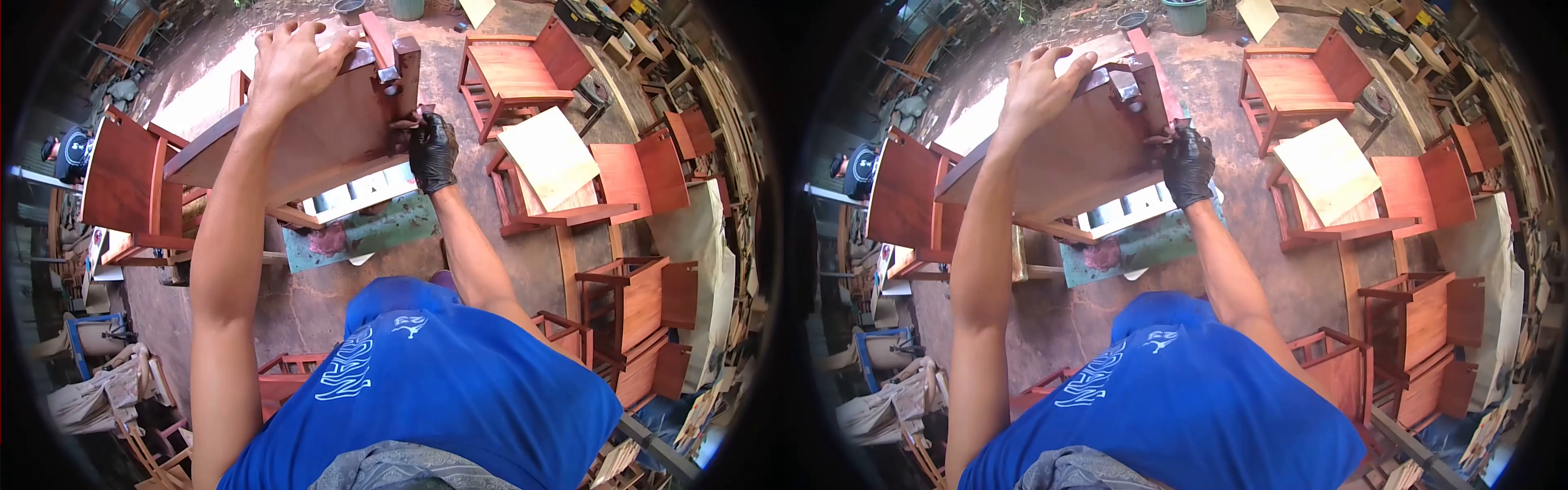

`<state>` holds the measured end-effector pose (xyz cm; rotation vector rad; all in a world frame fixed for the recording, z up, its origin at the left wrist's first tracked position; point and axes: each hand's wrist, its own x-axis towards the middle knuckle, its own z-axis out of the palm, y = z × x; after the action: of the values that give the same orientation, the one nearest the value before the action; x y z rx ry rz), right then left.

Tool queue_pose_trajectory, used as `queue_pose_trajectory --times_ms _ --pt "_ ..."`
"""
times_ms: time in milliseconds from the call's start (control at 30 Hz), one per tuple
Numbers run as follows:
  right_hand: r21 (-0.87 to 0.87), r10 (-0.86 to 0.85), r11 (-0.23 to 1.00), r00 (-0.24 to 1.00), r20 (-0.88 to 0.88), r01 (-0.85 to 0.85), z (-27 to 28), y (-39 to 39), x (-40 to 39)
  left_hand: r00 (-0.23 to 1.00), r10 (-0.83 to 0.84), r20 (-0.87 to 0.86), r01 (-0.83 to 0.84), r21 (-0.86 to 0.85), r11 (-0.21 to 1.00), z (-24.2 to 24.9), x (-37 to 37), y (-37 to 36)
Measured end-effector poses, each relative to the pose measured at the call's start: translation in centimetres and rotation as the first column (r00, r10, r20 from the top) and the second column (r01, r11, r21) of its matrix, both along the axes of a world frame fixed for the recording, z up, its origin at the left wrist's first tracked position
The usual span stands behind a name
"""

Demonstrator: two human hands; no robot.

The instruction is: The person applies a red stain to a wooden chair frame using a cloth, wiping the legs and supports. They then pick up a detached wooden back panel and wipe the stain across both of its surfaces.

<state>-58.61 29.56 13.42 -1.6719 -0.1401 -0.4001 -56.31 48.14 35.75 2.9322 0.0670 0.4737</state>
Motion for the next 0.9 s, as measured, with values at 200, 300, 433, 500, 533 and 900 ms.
queue_pose_trajectory --times_ms 200,300,433,500,533,900 --pt "0.068 0.07 0.994 0.984 0.164 -0.082 3.7 -2.4 3.2 1.0 0.012 0.027 -0.012 0.014 1.0 0.2 -0.4 -0.4" --pt "-0.128 0.053 0.992 0.84 0.541 0.02 13.0 -4.0 3.0 0.999 -0.009 0.04 0.006 0.067 0.998 -0.4 0.4 0.0" --pt "0.057 0.111 0.984 0.834 0.54 -0.167 12.9 -4.2 5.3 0.996 -0.046 0.081 0.037 0.106 0.994 -0.9 1.2 1.1" --pt "0.153 0.238 0.93 0.866 0.44 -0.333 7.9 -4.4 5.5 0.997 0.004 0.081 -0.007 0.045 0.999 -0.4 0.2 0.3" --pt "0.07 0.261 0.954 0.924 0.279 -0.291 3.7 -4.8 5.8 0.998 0.014 0.067 -0.015 0.02 1.0 -0.3 0.1 0.2" --pt "-0.685 0.369 0.723 0.886 0.281 -0.084 1.5 -6.4 1.6 0.994 0.029 0.107 -0.024 -0.047 0.999 -0.5 0.0 0.3"
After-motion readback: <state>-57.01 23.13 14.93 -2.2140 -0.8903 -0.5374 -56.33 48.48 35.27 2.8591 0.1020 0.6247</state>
